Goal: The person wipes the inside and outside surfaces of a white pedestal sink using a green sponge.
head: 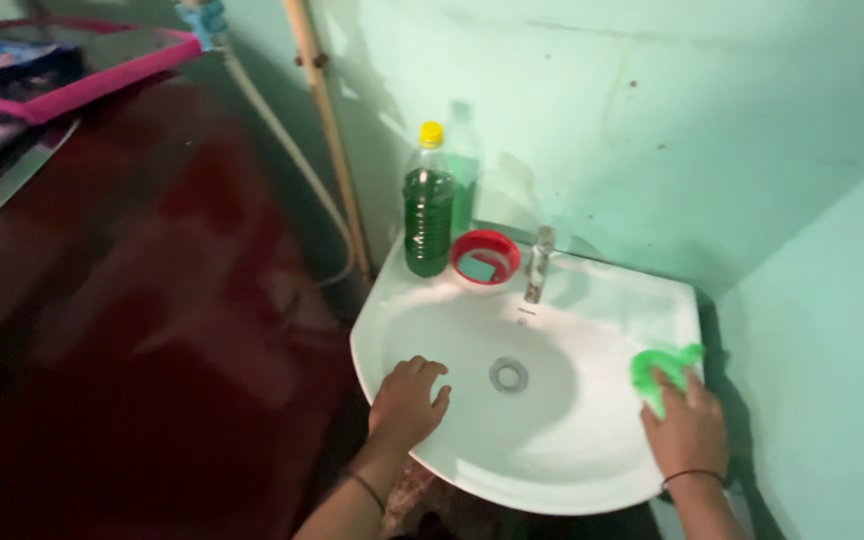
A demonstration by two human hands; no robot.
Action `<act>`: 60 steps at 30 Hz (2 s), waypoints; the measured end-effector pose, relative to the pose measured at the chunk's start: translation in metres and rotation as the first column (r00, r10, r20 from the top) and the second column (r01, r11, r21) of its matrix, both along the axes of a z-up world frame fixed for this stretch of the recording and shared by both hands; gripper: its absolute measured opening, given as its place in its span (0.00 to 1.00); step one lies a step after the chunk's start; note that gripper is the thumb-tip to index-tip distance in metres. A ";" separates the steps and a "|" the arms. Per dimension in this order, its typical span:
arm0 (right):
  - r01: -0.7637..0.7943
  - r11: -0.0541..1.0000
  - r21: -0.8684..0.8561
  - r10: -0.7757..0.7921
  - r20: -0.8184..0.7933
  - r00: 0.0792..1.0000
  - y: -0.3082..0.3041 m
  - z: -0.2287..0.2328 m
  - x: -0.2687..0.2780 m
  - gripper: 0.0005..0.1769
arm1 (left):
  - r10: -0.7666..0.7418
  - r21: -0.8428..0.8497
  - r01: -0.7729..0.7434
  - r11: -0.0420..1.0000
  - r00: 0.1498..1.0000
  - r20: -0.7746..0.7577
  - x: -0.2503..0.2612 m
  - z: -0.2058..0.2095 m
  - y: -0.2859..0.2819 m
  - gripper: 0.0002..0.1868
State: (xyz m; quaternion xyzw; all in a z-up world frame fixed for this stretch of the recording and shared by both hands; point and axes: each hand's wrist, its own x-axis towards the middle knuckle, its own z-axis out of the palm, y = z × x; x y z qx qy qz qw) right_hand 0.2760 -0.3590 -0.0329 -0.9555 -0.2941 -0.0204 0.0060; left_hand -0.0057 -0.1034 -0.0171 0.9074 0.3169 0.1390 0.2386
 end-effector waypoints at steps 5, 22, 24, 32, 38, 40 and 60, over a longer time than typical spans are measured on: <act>-0.140 0.978 0.152 0.123 0.120 0.985 0.019 -0.012 0.025 0.33 | -0.019 0.027 0.018 0.999 0.999 0.031 0.002 0.000 -0.002 0.16; -0.386 0.886 0.256 0.336 0.220 0.916 0.119 -0.053 0.106 0.30 | 0.021 -0.141 -0.008 0.990 0.995 0.094 0.000 0.021 -0.008 0.13; -0.636 0.689 0.348 0.582 0.257 0.771 0.127 -0.050 0.105 0.31 | 0.019 -0.158 -0.008 0.987 0.997 0.069 0.000 0.020 -0.007 0.14; -0.601 0.723 0.342 0.550 0.243 0.799 0.169 -0.063 0.078 0.28 | 0.023 -0.146 -0.010 0.989 0.996 0.087 0.001 0.018 -0.005 0.12; -0.121 0.920 0.372 0.058 0.178 0.982 0.177 -0.061 0.088 0.29 | 0.072 -0.145 -0.056 0.988 0.992 0.108 0.003 0.018 -0.004 0.11; -0.319 0.890 0.327 0.264 0.203 0.943 0.179 -0.066 0.075 0.30 | 0.066 -0.131 -0.049 0.990 0.989 0.130 0.004 0.017 -0.004 0.11; -0.097 0.970 0.221 0.054 0.193 0.980 0.035 -0.049 0.099 0.37 | 0.052 -0.109 -0.029 0.994 0.974 0.221 -0.001 0.014 -0.002 0.11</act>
